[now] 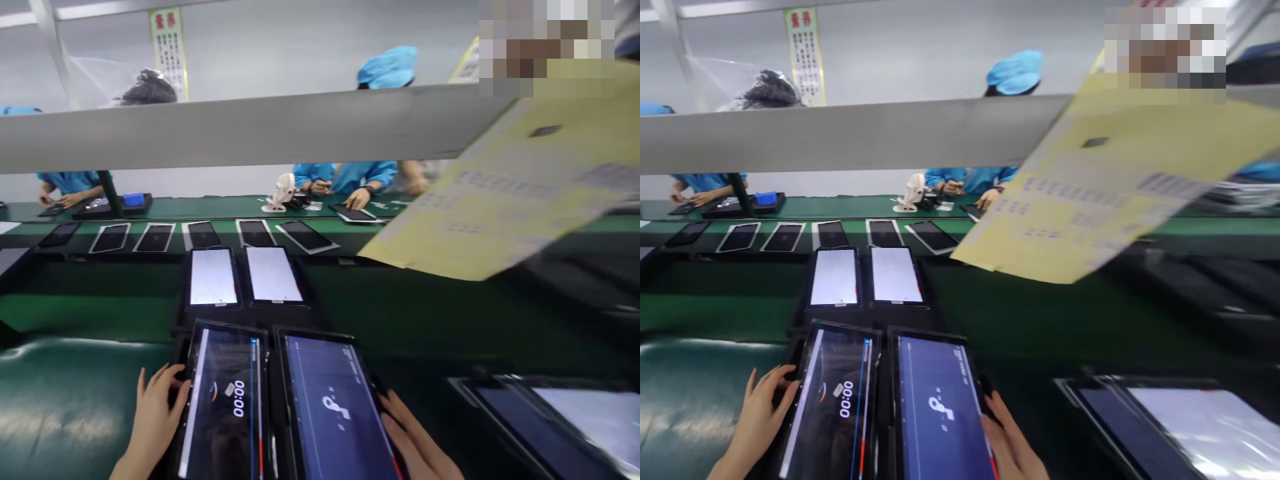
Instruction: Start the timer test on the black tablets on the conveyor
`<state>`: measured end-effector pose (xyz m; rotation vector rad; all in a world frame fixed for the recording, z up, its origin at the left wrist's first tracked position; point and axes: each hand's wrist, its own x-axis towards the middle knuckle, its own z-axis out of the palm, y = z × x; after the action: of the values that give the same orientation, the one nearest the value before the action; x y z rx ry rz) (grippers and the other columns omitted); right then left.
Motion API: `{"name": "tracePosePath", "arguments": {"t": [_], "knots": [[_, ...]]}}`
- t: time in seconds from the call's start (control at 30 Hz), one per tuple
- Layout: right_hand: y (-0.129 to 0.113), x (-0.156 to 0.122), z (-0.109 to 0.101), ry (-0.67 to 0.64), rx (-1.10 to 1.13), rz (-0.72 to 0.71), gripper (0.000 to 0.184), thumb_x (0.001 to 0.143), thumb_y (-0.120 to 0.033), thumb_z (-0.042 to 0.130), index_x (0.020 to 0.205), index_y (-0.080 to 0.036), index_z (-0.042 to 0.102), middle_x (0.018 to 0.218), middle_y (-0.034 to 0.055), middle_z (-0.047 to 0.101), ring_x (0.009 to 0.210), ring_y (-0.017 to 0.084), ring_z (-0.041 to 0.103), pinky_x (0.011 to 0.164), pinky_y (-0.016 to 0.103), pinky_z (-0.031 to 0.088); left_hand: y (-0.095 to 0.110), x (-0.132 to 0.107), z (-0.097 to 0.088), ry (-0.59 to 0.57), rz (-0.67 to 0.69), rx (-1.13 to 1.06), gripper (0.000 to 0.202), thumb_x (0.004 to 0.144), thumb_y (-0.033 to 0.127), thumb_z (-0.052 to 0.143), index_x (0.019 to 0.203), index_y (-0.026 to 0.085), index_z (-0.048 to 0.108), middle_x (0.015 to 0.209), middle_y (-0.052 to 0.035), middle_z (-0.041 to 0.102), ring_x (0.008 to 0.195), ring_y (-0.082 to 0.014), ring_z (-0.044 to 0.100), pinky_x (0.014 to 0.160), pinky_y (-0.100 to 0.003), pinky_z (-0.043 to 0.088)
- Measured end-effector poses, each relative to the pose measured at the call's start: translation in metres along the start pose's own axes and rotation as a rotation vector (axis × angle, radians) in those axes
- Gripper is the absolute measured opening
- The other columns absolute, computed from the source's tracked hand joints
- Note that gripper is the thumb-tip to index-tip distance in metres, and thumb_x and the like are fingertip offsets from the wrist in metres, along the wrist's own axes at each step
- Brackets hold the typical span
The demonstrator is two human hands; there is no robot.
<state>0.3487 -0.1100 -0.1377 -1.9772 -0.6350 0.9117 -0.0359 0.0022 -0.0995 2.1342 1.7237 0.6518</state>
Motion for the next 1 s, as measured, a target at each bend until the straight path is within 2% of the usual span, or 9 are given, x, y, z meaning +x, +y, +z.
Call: {"name": "tracePosePath", "arguments": {"t": [0.1, 0.2, 0.27, 0.33, 0.4, 0.5, 0.63, 0.8, 1.0], "knots": [[-0.016, -0.019, 0.004, 0.144, -0.195, -0.582, 0.056, 0.086, -0.055, 0.038, 0.132, -0.023, 0.041, 0.137, 0.0004, 0.041, 0.131, 0.020, 0.038, 0.108, 0.039, 0.038, -0.010, -0.001, 0.004, 0.046, 0.021, -0.034, 0.047, 0.089, 0.054, 0.029, 0.114, 0.021, 0.053, 0.099, -0.0045, 0.063, 0.104, -0.0242, 0.058, 0.096, -0.054, 0.045], [-0.031, -0.033, 0.013, 0.054, -0.510, -1.070, 0.027, 0.091, -0.025, 0.037, 0.115, -0.021, 0.048, 0.129, 0.0006, 0.050, 0.133, 0.012, 0.034, 0.108, 0.027, 0.038, -0.018, -0.008, 0.008, 0.167, 0.138, 0.034, 0.043, 0.091, 0.049, 0.030, 0.113, 0.021, 0.054, 0.102, -0.0036, 0.064, 0.093, -0.0223, 0.063, 0.074, -0.041, 0.058], [-0.038, -0.036, 0.018, -0.003, -0.637, -1.240, 0.021, 0.089, -0.016, 0.038, 0.105, -0.019, 0.050, 0.124, 0.0010, 0.054, 0.134, 0.011, 0.031, 0.110, 0.028, 0.034, -0.020, -0.014, 0.010, 0.254, 0.246, 0.104, 0.037, 0.093, 0.044, 0.033, 0.112, 0.022, 0.054, 0.101, -0.0011, 0.064, 0.089, -0.0198, 0.064, 0.067, -0.034, 0.059], [-0.041, -0.034, 0.020, -0.026, -0.678, -1.323, 0.018, 0.087, -0.013, 0.038, 0.100, -0.017, 0.051, 0.122, 0.0013, 0.055, 0.134, 0.013, 0.030, 0.112, 0.033, 0.031, -0.021, -0.020, 0.010, 0.290, 0.293, 0.137, 0.036, 0.093, 0.042, 0.034, 0.113, 0.021, 0.054, 0.101, -0.0012, 0.064, 0.088, -0.0189, 0.065, 0.065, -0.032, 0.059], [-0.040, -0.026, 0.015, 0.020, -0.663, -1.305, 0.020, 0.088, -0.014, 0.037, 0.099, -0.017, 0.053, 0.119, 0.0011, 0.056, 0.129, 0.014, 0.037, 0.107, 0.033, 0.036, -0.019, -0.023, 0.009, 0.279, 0.260, 0.129, 0.039, 0.093, 0.045, 0.033, 0.113, 0.020, 0.055, 0.102, -0.0027, 0.064, 0.087, -0.0198, 0.065, 0.066, -0.033, 0.059], [-0.032, -0.008, 0.000, 0.222, -0.603, -1.090, 0.023, 0.092, -0.025, 0.037, 0.099, -0.019, 0.059, 0.103, 0.0012, 0.061, 0.102, 0.013, 0.054, 0.087, 0.028, 0.047, -0.016, -0.024, 0.007, 0.215, 0.154, 0.078, 0.046, 0.090, 0.053, 0.032, 0.111, 0.020, 0.058, 0.101, -0.0043, 0.064, 0.089, -0.0218, 0.064, 0.074, -0.038, 0.058], [-0.018, 0.012, -0.013, 0.309, -0.619, -0.916, 0.036, 0.094, -0.040, 0.035, 0.095, -0.017, 0.063, 0.091, 0.0036, 0.063, 0.084, 0.015, 0.057, 0.075, 0.029, 0.048, -0.009, -0.021, 0.002, 0.188, 0.092, 0.017, 0.051, 0.087, 0.059, 0.032, 0.107, 0.021, 0.060, 0.098, -0.0043, 0.065, 0.088, -0.0235, 0.064, 0.078, -0.045, 0.057], [-0.003, 0.019, -0.001, 0.346, -0.665, -0.833, 0.054, 0.093, -0.054, 0.028, 0.110, -0.013, 0.058, 0.097, 0.0064, 0.063, 0.086, 0.018, 0.058, 0.074, 0.033, 0.050, -0.006, -0.020, 0.000, 0.129, -0.007, -0.032, 0.059, 0.083, 0.064, 0.032, 0.109, 0.020, 0.060, 0.102, -0.0062, 0.064, 0.094, -0.0261, 0.062, 0.083, -0.049, 0.054], [-0.002, 0.026, 0.014, 0.367, -0.772, -0.785, 0.070, 0.090, -0.061, 0.025, 0.113, -0.003, 0.059, 0.086, 0.0141, 0.064, 0.080, 0.027, 0.059, 0.069, 0.042, 0.049, -0.012, -0.020, 0.004, 0.096, -0.042, -0.091, 0.058, 0.082, 0.064, 0.033, 0.111, 0.021, 0.059, 0.107, -0.0058, 0.062, 0.101, -0.0266, 0.059, 0.090, -0.052, 0.050]]}}
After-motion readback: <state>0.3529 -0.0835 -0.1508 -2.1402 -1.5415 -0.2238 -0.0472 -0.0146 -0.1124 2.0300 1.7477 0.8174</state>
